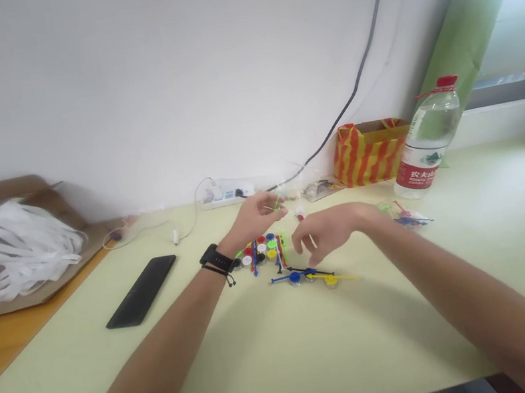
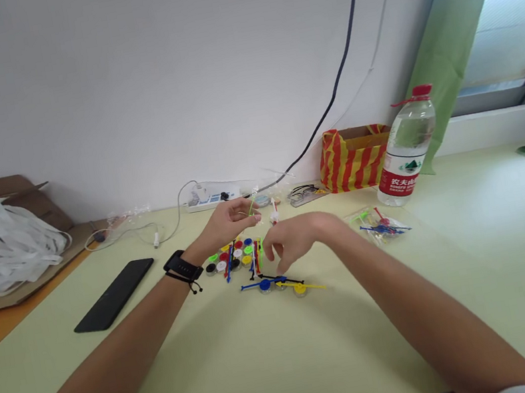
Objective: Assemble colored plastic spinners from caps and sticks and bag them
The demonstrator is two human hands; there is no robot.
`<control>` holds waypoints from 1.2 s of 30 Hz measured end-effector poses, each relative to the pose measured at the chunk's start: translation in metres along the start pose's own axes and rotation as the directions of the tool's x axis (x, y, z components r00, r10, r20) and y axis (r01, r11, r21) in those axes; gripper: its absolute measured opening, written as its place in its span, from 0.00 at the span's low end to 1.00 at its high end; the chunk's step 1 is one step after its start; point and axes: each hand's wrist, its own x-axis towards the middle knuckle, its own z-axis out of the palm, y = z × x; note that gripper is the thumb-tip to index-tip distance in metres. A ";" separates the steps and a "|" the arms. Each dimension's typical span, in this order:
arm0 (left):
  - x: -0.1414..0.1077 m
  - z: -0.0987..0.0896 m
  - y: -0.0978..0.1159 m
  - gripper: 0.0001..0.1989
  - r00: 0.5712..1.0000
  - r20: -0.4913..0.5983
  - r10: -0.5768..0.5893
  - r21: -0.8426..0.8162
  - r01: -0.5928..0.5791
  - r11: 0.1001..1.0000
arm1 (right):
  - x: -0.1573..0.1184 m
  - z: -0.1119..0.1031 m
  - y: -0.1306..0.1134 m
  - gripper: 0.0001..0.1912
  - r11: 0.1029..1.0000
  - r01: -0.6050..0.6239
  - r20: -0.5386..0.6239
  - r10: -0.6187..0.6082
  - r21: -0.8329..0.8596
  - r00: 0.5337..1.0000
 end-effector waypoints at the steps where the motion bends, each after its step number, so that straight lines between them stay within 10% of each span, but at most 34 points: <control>1: 0.000 0.000 0.000 0.16 1.000 0.006 -0.002 0.003 0.002 1.000 | 0.010 0.006 -0.002 0.24 1.000 -0.003 0.030 0.003 -0.009 1.000; 15: -0.001 0.001 -0.004 0.16 0.999 0.048 0.000 0.000 0.000 1.000 | 0.023 0.011 0.005 0.20 0.985 0.133 0.095 -0.144 0.114 0.985; 22: -0.001 0.002 -0.005 0.16 0.998 0.055 -0.009 -0.012 0.010 1.000 | -0.028 -0.022 0.013 0.21 0.902 0.232 -0.243 -0.149 0.364 0.959; 24: -0.001 0.003 -0.005 0.16 0.998 0.056 -0.009 -0.024 0.011 1.000 | -0.043 -0.030 0.020 0.20 0.865 0.303 -0.487 -0.080 0.399 0.870; 30: -0.002 0.004 -0.002 0.14 0.997 0.068 -0.025 -0.018 0.026 1.000 | -0.055 -0.040 0.044 0.20 0.835 0.453 -0.933 0.182 0.313 0.311; 33: -0.003 0.005 0.000 0.15 0.997 0.069 -0.031 -0.016 0.032 0.999 | -0.046 -0.038 0.048 0.21 0.845 0.437 -0.947 0.230 0.309 0.225; 36: -0.003 0.005 0.002 0.15 0.998 0.055 -0.022 -0.023 0.023 0.999 | -0.036 -0.035 0.045 0.22 0.864 0.378 -0.935 0.252 0.333 0.250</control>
